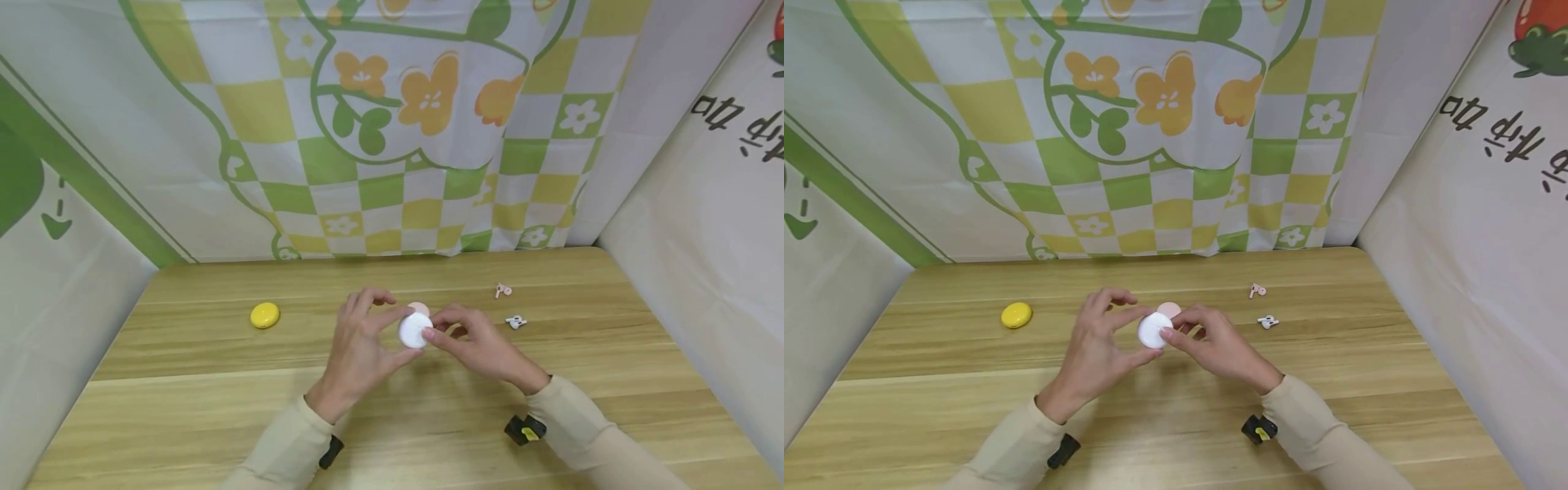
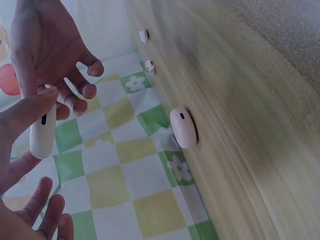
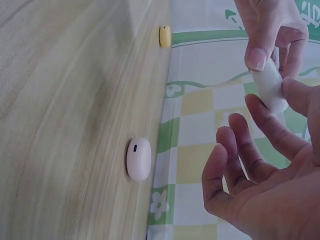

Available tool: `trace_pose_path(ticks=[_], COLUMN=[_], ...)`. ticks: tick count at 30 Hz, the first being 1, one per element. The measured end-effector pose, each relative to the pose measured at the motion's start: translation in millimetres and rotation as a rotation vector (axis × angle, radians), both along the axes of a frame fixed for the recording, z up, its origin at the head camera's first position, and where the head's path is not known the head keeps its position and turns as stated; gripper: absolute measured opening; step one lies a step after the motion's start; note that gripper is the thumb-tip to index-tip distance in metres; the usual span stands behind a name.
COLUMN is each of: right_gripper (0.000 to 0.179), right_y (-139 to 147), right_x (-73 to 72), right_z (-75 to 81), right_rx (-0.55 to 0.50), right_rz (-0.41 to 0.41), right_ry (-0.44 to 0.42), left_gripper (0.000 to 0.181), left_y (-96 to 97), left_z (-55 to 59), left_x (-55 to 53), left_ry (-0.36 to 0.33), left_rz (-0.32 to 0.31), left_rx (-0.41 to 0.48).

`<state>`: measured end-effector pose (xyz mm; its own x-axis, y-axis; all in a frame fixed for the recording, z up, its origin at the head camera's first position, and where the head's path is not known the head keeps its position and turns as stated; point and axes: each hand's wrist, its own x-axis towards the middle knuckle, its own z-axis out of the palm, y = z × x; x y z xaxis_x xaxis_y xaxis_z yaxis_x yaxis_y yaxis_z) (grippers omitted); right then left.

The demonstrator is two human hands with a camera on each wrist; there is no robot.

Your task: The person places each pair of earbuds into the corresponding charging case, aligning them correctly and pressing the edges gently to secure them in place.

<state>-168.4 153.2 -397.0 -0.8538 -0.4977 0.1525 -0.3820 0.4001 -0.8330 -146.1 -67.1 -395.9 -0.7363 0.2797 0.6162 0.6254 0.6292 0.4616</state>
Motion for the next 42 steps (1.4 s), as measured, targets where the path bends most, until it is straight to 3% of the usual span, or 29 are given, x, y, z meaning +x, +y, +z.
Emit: trace_pose_path(ticks=[8,12,16,22,26,31,42], right_gripper=[0.013,0.012,0.011,0.010,0.010,0.011,0.011], right_y=[-0.2,0.6,1.2,1.7,1.5,0.8,0.1], right_x=[-0.5,0.0,0.3,1.5,1.6,2.2,2.8], right_z=[1.4,1.4,2.0,4.8,5.6,6.5,6.6], right_rx=[-0.029,-0.048,-0.069,-0.074,-0.066,-0.055,-0.022], right_rz=[0.015,0.007,0.002,-0.015,-0.008,0.005,0.009], right_ry=[-0.031,-0.025,-0.004,0.026,0.041,0.053,0.040], left_gripper=[0.058,0.065,0.065,0.043,0.031,0.024,0.017], left_y=[2.2,0.7,-3.8,-11.4,-15.1,-16.9,-17.1], left_z=[-1.0,-1.4,-1.5,-1.7,-3.3,-3.5,-2.4], left_x=[0.7,1.3,1.7,-0.9,-3.6,-4.9,-3.8], left_ry=[-0.014,-0.075,-0.220,-0.505,-0.596,-0.644,-0.640], left_rz=[-0.005,-0.019,-0.046,-0.113,-0.143,-0.173,-0.193], left_rx=[0.023,0.068,0.170,0.303,0.327,0.347,0.381])
